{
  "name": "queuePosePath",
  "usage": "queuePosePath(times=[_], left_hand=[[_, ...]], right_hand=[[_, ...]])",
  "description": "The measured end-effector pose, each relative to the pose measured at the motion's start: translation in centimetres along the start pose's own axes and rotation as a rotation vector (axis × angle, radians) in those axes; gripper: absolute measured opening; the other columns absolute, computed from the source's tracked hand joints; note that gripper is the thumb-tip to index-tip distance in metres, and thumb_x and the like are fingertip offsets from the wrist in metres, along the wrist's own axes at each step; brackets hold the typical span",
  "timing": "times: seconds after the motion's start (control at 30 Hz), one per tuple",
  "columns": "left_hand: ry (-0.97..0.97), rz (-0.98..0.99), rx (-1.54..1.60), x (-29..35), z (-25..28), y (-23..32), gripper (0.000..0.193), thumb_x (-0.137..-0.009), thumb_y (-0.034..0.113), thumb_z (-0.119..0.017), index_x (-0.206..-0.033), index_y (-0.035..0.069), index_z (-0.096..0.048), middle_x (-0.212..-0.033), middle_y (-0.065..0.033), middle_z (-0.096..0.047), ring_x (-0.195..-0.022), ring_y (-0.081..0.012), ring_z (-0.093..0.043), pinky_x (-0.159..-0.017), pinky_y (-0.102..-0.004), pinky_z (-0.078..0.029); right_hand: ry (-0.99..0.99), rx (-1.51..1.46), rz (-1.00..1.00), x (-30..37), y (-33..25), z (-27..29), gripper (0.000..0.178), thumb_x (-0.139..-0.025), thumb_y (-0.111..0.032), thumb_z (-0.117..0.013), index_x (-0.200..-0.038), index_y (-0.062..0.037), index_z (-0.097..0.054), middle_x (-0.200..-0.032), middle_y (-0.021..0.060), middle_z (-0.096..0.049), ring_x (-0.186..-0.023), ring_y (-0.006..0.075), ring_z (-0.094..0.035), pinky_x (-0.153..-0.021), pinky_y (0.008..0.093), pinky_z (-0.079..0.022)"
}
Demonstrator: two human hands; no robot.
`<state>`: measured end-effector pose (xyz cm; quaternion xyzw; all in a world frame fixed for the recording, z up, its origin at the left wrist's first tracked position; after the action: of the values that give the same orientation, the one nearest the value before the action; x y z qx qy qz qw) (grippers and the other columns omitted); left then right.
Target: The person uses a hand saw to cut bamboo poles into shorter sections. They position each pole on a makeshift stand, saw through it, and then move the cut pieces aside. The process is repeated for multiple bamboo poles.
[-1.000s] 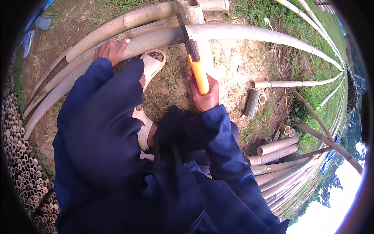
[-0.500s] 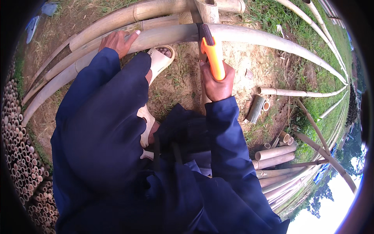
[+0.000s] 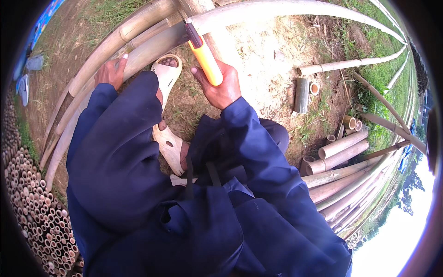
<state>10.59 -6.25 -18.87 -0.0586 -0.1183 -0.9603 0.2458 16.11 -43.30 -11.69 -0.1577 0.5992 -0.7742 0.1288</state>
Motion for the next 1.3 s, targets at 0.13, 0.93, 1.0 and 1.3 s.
queuePosePath(times=[0.13,0.93,1.0,1.3], left_hand=[[-0.005,0.01,-0.001,0.5,0.6,0.1,0.076,-0.098,0.07,-0.047,-0.121,0.003,-0.075,-0.114,-0.0311,-0.071,-0.113,-0.0467,-0.066,-0.1,-0.0527,-0.049],[0.001,0.028,0.019,1.9,1.8,2.6,0.07,-0.099,0.066,-0.049,-0.12,0.004,-0.075,-0.11,-0.0298,-0.072,-0.108,-0.0462,-0.067,-0.097,-0.0534,-0.05],[0.016,0.004,0.016,1.7,1.9,2.9,0.071,-0.099,0.066,-0.048,-0.121,0.005,-0.075,-0.111,-0.0296,-0.072,-0.109,-0.0459,-0.067,-0.098,-0.0532,-0.05],[0.035,0.052,-0.036,2.7,2.0,1.6,0.077,-0.098,0.072,-0.046,-0.124,0.005,-0.074,-0.114,-0.0278,-0.072,-0.112,-0.0432,-0.067,-0.101,-0.053,-0.048]], right_hand=[[-0.119,0.121,-0.216,8.9,-1.1,4.1,0.025,-0.09,-0.018,-0.08,-0.105,0.0006,-0.072,-0.073,0.015,-0.069,-0.066,0.0247,-0.068,-0.067,0.0366,-0.053],[-0.077,0.15,-0.206,5.4,0.9,4.0,0.013,-0.095,-0.009,-0.07,-0.091,0.0032,-0.07,-0.068,0.0127,-0.066,-0.057,0.0196,-0.061,-0.059,0.035,-0.05],[0.037,0.156,0.063,0.5,-0.9,1.2,0.019,-0.094,-0.011,-0.073,-0.085,0.0043,-0.065,-0.063,0.0121,-0.061,-0.054,0.018,-0.054,-0.056,0.036,-0.047],[-0.008,0.269,0.028,18.4,-4.6,8.2,0.033,-0.092,-0.005,-0.07,-0.123,0.0056,-0.071,-0.104,0.0194,-0.078,-0.094,0.0254,-0.078,-0.084,0.0315,-0.058]])
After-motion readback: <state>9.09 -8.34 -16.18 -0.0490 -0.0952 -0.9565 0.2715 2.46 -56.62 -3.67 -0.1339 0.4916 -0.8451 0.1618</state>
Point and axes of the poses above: each hand's wrist, its own x-axis away from the middle knuckle, its own z-axis out of the back of the hand, y = z × x, the point moved 7 cm from there along -x, towards the middle knuckle
